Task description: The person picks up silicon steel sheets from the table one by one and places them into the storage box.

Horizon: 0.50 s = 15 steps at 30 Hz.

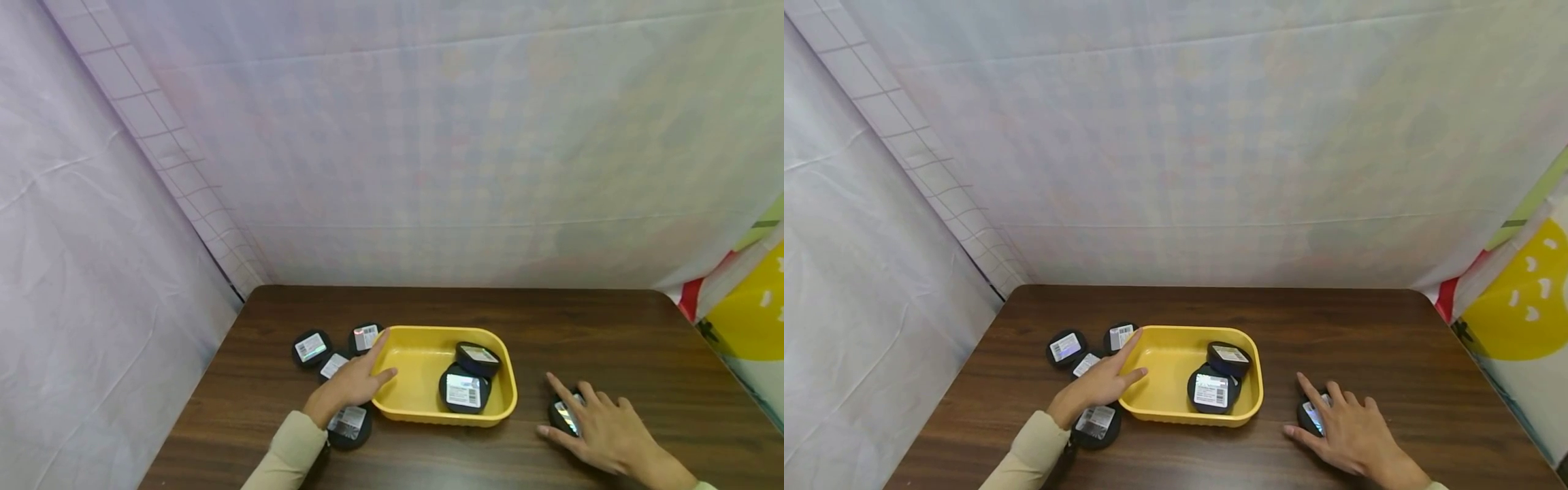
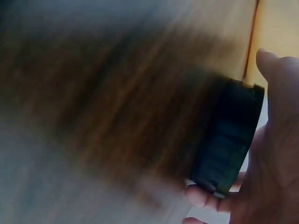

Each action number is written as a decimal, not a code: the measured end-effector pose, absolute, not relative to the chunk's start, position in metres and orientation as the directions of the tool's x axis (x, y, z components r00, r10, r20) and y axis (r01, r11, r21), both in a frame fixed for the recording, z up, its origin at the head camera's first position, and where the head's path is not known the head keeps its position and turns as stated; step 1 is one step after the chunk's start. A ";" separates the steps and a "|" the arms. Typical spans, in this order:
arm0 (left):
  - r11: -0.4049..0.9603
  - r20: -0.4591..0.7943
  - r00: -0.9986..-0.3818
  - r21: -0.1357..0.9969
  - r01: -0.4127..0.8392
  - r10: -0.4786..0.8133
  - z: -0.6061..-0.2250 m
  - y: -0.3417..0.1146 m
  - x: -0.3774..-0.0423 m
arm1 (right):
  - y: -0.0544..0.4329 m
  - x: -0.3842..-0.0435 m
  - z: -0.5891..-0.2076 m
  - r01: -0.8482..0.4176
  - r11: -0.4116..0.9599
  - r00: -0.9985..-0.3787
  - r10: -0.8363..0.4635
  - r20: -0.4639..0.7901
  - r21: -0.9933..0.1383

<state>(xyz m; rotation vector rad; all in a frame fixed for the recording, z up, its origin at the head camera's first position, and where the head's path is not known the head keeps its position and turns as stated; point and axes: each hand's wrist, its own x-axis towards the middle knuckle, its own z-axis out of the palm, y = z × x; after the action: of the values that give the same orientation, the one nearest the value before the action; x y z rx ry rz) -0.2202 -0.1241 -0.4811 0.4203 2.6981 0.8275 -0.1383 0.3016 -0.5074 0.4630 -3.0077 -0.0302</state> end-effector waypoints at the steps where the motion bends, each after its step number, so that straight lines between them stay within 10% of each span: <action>1: 0.793 -0.183 -0.917 0.577 0.193 0.356 -0.481 -0.124 -0.220 | 0.302 -0.138 -0.508 -0.298 0.954 -0.949 -0.300 0.093 0.041; 15: 0.799 -0.197 -0.916 0.574 0.182 0.350 -0.482 -0.124 -0.221 | 0.301 -0.138 -0.513 -0.299 0.953 -0.948 -0.303 0.097 0.056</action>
<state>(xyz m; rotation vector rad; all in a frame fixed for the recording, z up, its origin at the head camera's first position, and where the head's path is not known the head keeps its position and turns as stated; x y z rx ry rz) -0.2209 -0.1239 -0.4818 0.4081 2.6941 0.8164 -0.1377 0.3015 -0.5133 0.4634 -3.0011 -0.0616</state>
